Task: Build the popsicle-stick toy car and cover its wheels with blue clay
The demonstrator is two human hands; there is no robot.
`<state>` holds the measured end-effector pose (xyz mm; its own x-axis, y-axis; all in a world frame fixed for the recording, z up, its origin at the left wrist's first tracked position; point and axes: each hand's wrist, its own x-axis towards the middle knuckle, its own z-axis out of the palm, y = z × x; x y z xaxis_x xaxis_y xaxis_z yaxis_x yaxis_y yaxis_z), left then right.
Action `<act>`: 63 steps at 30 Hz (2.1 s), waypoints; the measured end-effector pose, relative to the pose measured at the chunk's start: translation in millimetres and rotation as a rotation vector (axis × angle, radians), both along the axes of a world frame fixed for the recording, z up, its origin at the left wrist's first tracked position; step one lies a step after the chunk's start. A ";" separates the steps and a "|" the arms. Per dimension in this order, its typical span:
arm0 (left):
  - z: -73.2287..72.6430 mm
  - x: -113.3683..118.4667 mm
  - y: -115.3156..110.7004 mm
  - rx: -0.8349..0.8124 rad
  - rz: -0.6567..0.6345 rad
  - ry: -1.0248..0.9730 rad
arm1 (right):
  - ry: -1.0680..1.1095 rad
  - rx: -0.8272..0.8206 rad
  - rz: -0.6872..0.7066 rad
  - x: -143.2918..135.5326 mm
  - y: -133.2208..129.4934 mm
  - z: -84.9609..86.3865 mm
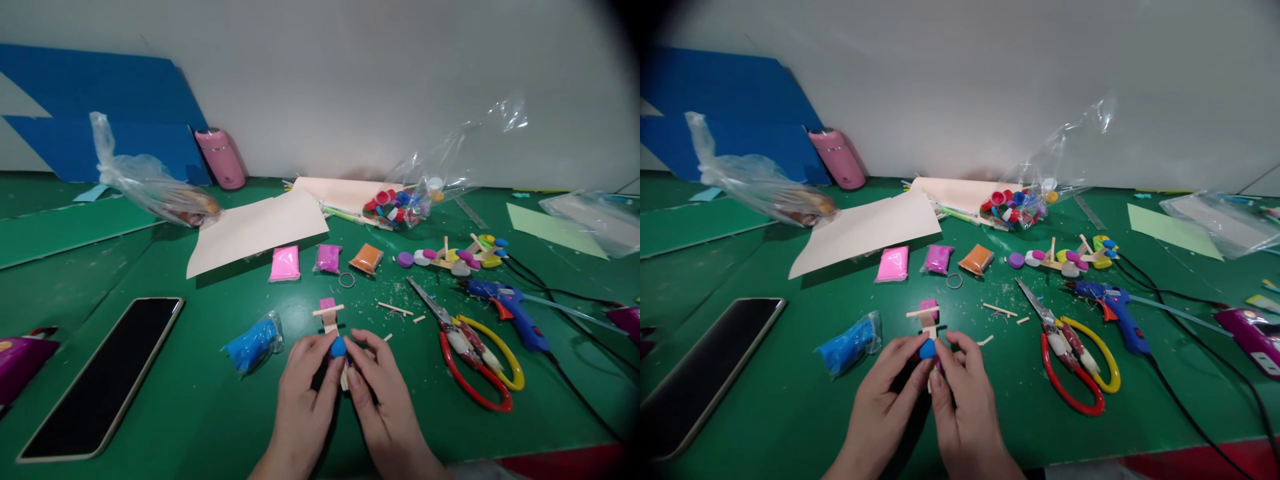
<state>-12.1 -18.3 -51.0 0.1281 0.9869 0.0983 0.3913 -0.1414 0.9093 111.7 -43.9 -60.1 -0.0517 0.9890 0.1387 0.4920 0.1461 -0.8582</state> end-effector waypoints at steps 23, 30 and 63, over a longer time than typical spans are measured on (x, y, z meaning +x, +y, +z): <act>-29.1 19.8 -33.0 0.079 0.183 0.007 | -0.074 0.071 0.014 0.6 -6.5 2.8; -29.7 27.3 -34.3 0.117 0.196 0.029 | -0.059 0.074 0.028 -0.4 -8.1 -4.4; -21.3 16.5 -32.0 0.081 0.152 0.025 | -0.123 0.143 -0.025 2.3 -6.8 -2.8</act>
